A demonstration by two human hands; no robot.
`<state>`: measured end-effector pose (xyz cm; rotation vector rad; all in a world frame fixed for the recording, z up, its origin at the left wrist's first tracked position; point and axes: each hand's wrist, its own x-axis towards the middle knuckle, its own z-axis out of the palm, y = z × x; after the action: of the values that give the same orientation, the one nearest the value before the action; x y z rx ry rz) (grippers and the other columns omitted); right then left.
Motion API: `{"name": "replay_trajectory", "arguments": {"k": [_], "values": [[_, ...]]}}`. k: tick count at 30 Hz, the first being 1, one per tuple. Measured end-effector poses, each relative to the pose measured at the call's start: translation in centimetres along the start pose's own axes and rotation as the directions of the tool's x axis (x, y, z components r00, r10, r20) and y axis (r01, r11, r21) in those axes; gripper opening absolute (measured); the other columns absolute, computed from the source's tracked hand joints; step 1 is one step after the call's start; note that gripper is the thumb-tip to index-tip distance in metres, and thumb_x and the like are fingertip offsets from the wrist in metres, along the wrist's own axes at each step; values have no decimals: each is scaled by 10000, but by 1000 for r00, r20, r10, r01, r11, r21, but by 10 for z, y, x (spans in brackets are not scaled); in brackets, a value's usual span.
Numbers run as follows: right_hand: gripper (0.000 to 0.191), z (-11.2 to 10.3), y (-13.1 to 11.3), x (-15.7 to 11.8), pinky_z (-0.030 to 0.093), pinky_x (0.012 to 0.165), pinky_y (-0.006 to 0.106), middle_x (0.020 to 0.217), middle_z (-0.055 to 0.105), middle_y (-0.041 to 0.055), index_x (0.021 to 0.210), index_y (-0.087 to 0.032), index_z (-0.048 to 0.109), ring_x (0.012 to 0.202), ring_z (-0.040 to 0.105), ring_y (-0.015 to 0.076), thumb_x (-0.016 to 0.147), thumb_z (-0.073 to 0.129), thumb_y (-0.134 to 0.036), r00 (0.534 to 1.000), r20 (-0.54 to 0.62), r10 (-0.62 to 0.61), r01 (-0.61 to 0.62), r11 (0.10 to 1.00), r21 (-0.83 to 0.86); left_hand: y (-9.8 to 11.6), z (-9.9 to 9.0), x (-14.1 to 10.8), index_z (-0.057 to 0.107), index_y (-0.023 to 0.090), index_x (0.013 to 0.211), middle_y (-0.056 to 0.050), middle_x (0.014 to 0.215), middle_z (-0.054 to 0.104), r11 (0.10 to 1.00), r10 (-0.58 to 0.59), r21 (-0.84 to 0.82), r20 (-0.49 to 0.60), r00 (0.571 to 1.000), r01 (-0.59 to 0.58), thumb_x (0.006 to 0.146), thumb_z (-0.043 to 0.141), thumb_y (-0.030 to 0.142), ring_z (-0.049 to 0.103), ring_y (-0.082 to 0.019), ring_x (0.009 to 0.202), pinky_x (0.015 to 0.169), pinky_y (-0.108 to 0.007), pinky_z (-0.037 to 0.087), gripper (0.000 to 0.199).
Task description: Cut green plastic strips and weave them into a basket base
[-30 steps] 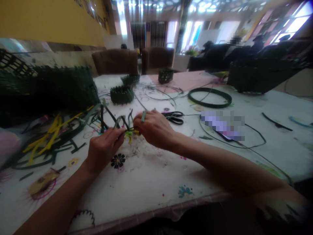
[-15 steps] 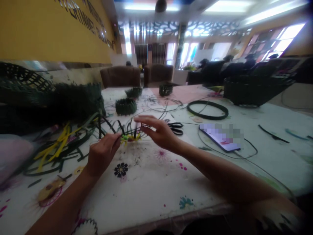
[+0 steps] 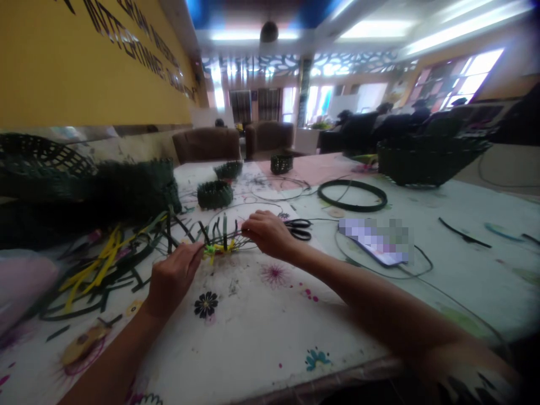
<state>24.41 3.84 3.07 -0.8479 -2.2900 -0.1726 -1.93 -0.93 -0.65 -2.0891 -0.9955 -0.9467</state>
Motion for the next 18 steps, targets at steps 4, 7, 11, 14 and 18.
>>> {"name": "replay_trajectory", "arguments": {"k": [4,7,11,14,18], "values": [[168,-10,-1,1,334,631,261,785,602,44,803,-138,650,745,479,151,952,576,-165,990,-95,-109,102,992,-73,2,0,0,606,160,1131,-41,969,741,999,42,-5,46,998,-41,906,627,192,715,-145,792,662,-214,501,228],[229,-21,-10,0,288,606,280,809,565,43,784,-152,632,740,430,154,977,509,-151,968,-84,-235,213,954,-212,4,1,0,603,171,1143,-36,978,748,998,69,10,45,997,-70,913,617,191,712,-137,760,623,-216,485,231],[237,-32,-24,-2,205,551,295,852,548,32,830,-160,624,690,378,139,962,452,-63,951,-25,-309,287,908,-305,7,2,-1,609,169,1138,-30,937,752,993,72,88,26,997,-74,922,606,204,700,-134,692,541,-234,436,218],[228,-38,-28,-3,188,543,299,827,551,25,830,-163,617,685,380,137,955,462,-52,955,-4,-295,280,911,-303,8,2,-1,616,175,1122,-12,868,743,988,93,122,42,995,-97,934,586,213,686,-126,652,506,-244,404,194],[222,-49,-37,0,214,550,290,811,584,18,837,-167,612,683,402,135,948,474,-31,943,125,-308,331,906,-265,10,3,-3,616,183,1132,-17,882,741,988,78,130,33,996,-82,938,573,212,691,-126,679,530,-235,413,201]]}}
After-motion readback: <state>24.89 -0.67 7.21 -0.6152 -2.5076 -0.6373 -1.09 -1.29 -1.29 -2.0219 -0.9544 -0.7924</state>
